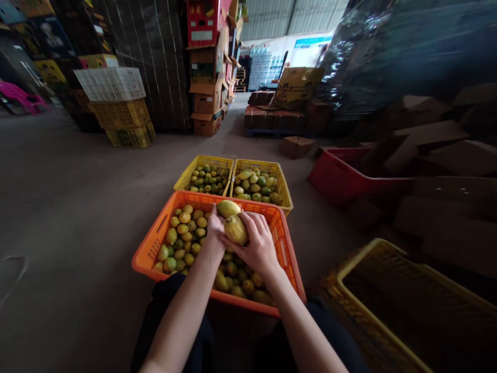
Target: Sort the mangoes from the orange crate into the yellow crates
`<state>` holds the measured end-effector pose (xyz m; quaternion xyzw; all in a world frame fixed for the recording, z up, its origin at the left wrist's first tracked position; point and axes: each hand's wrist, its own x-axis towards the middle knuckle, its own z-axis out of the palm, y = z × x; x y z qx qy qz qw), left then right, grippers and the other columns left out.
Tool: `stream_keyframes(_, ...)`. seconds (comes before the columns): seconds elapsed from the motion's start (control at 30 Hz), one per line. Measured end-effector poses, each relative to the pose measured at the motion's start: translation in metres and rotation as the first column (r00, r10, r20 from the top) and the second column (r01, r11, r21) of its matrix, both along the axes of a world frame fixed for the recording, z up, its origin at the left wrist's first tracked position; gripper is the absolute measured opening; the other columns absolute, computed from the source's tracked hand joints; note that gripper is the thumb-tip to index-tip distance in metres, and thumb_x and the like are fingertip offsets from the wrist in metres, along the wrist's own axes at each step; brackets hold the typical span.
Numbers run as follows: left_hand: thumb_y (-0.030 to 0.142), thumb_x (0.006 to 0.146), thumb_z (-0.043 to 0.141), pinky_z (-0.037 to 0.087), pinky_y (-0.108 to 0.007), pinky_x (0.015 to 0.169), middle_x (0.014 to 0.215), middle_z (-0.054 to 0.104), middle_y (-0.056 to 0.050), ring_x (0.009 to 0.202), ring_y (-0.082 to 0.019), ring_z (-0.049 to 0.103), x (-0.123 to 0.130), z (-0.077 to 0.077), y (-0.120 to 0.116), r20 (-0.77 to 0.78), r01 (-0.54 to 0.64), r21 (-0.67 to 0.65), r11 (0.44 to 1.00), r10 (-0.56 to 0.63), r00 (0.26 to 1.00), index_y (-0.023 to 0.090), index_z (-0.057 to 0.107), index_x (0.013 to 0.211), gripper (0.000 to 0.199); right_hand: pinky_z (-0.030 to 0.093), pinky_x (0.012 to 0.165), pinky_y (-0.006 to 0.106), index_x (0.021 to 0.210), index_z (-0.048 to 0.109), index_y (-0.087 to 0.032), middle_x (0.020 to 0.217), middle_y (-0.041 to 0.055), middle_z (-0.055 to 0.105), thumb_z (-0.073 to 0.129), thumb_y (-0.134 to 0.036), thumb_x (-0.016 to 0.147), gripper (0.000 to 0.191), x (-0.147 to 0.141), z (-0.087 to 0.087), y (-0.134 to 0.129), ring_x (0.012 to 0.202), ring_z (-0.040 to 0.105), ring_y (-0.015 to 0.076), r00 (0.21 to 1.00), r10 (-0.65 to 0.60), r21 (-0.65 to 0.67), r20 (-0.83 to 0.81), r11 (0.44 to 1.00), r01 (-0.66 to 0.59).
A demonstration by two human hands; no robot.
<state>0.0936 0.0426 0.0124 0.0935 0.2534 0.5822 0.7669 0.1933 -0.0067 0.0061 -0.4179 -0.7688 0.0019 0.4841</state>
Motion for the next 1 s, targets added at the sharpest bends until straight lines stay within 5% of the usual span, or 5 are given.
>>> stream_keyframes(0.17, 0.047, 0.084, 0.048, 0.05, -0.024, 0.068, 0.067, 0.063, -0.001, 0.065, -0.013, 0.062, -0.014, 0.02, 0.0, 0.025, -0.169, 0.021, 0.985, 0.168, 0.985, 0.018, 0.061, 0.071, 0.034, 0.046, 0.089, 0.047, 0.12, 0.05, -0.026, 0.112, 0.0099, 0.059, 0.071, -0.038, 0.069, 0.056, 0.007, 0.003, 0.0, 0.102, 0.056, 0.0289, 0.97, -0.066, -0.101, -0.235, 0.994, 0.043)
stream_keyframes(0.33, 0.042, 0.09, 0.028, 0.047, -0.023, 0.062, 0.056, 0.06, -0.002, 0.053, -0.011, 0.058, -0.017, 0.03, -0.011, -0.195, -0.272, 0.263, 0.925, 0.328, 0.924, 0.016, 0.061, 0.056, 0.054, 0.048, 0.088, 0.041, 0.117, 0.053, -0.026, 0.113, 0.0068, 0.06, 0.075, -0.034, 0.066, 0.057, 0.013, 0.004, 0.006, 0.102, 0.057, 0.0258, 0.869, 0.01, -0.231, -0.495, 0.962, -0.143)
stream_keyframes(0.73, 0.039, 0.092, 0.026, 0.043, -0.023, 0.08, 0.062, 0.065, -0.003, 0.074, -0.015, 0.062, -0.014, 0.019, -0.013, -0.478, -0.19, 0.561, 0.806, 0.503, 0.72, 0.018, 0.067, 0.056, 0.058, 0.045, 0.093, 0.043, 0.12, 0.053, -0.027, 0.116, 0.0075, 0.061, 0.069, -0.028, 0.073, 0.05, 0.009, 0.006, 0.002, 0.106, 0.056, 0.0255, 0.955, -0.034, -0.099, -0.293, 0.995, 0.005)
stream_keyframes(0.87, 0.04, 0.091, 0.029, 0.045, -0.024, 0.077, 0.059, 0.064, -0.004, 0.072, -0.016, 0.062, -0.013, 0.021, -0.013, -0.444, -0.217, 0.516, 0.828, 0.476, 0.759, 0.016, 0.066, 0.054, 0.057, 0.045, 0.093, 0.043, 0.119, 0.054, -0.025, 0.115, 0.0078, 0.061, 0.069, -0.027, 0.072, 0.049, 0.01, 0.007, 0.001, 0.106, 0.056, 0.0255, 0.956, -0.029, -0.11, -0.291, 0.994, -0.004)
stream_keyframes(1.0, 0.033, 0.089, 0.034, 0.047, -0.024, 0.067, 0.06, 0.062, -0.003, 0.061, -0.013, 0.059, -0.016, 0.027, -0.012, -0.247, -0.192, 0.202, 0.96, 0.239, 0.939, 0.014, 0.065, 0.061, 0.045, 0.05, 0.083, 0.038, 0.118, 0.053, -0.024, 0.108, 0.0057, 0.063, 0.074, -0.031, 0.067, 0.055, 0.009, 0.008, 0.001, 0.095, 0.06, 0.0232, 0.889, 0.019, -0.296, -0.458, 0.94, -0.172)
